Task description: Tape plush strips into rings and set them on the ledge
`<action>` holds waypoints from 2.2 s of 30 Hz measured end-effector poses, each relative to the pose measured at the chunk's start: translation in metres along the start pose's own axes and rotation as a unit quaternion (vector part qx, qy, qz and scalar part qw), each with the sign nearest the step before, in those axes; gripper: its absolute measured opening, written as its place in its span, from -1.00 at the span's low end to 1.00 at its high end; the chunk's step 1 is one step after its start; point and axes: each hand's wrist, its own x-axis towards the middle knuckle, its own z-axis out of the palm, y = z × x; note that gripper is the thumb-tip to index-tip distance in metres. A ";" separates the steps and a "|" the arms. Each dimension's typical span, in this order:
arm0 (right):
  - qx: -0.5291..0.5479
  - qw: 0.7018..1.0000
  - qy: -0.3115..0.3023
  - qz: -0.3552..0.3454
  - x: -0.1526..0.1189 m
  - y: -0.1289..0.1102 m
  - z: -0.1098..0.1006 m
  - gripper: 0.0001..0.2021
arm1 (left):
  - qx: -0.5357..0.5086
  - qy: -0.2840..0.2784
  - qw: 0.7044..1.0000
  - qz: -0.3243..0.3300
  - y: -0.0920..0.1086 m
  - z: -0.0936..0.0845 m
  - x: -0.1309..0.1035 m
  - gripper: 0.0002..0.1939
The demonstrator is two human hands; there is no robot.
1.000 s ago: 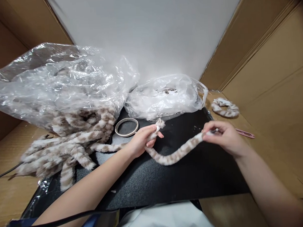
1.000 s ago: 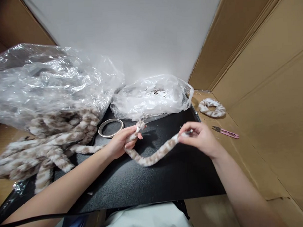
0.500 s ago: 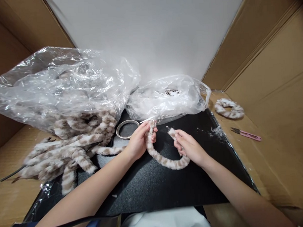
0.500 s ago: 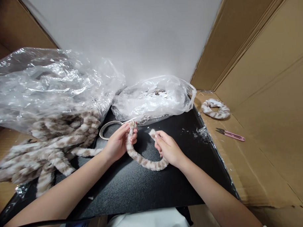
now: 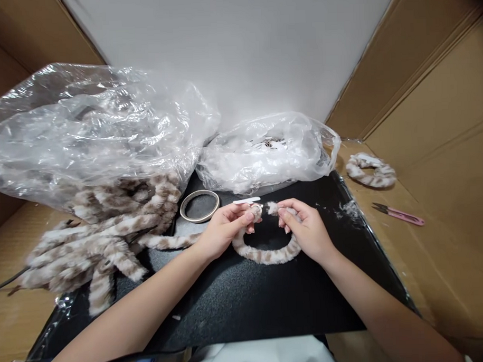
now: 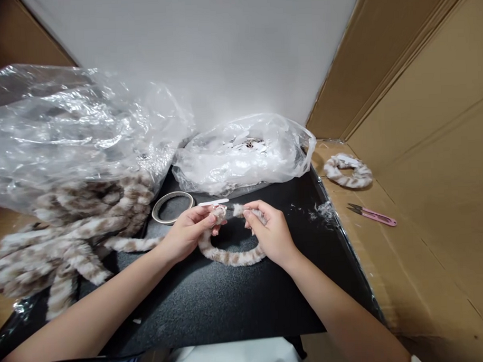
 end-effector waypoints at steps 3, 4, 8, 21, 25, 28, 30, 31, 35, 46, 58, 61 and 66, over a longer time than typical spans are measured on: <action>0.012 1.000 0.004 0.007 -0.001 0.002 -0.002 -0.79 | -0.024 0.012 1.000 0.003 -0.001 0.001 0.001 -0.63; 0.015 1.000 -0.003 0.008 -0.002 0.002 -0.001 -0.79 | -0.032 0.014 0.999 0.006 -0.002 0.001 0.001 -0.62; 0.019 1.000 -0.019 0.003 -0.006 0.002 0.006 -0.81 | -0.037 0.009 0.999 0.004 -0.008 0.000 0.001 -0.56; 0.141 0.988 -0.045 0.052 -0.011 0.000 0.017 -0.72 | 0.075 0.061 0.994 0.059 -0.004 0.009 -0.004 -0.72; 0.167 0.982 -0.038 0.077 -0.009 0.001 0.021 -0.68 | 0.099 0.052 0.993 0.046 -0.006 0.008 -0.005 -0.75; 0.183 0.979 -0.041 0.082 -0.008 0.002 0.023 -0.67 | 0.114 0.019 0.993 0.035 -0.009 0.009 -0.005 -0.77; 0.183 0.979 -0.037 0.076 -0.008 0.003 0.023 -0.67 | 0.116 0.018 0.992 0.041 -0.010 0.010 -0.005 -0.77; 0.186 0.979 -0.035 0.071 -0.009 0.003 0.023 -0.66 | 0.116 0.026 0.992 0.047 -0.010 0.010 -0.005 -0.78; 0.207 0.976 -0.022 0.062 -0.010 0.002 0.018 -0.68 | 0.085 0.082 0.991 0.061 -0.010 0.012 -0.004 -0.79; 0.183 0.982 0.000 0.054 -0.007 0.003 0.018 -0.76 | 0.203 0.042 0.971 0.121 -0.010 0.005 -0.005 -0.77; 0.226 0.945 -0.161 0.174 -0.004 0.001 0.009 -0.61 | 0.287 -0.037 0.931 0.221 0.007 -0.018 0.005 -0.80; 0.253 0.925 -0.191 0.207 -0.004 0.001 0.004 -0.62 | 0.256 -0.017 0.947 0.192 0.011 -0.024 0.008 -0.81; 0.247 0.882 -0.284 0.285 -0.002 0.000 -0.006 -0.64 | 0.210 -0.050 0.967 0.136 0.018 -0.037 0.010 -0.80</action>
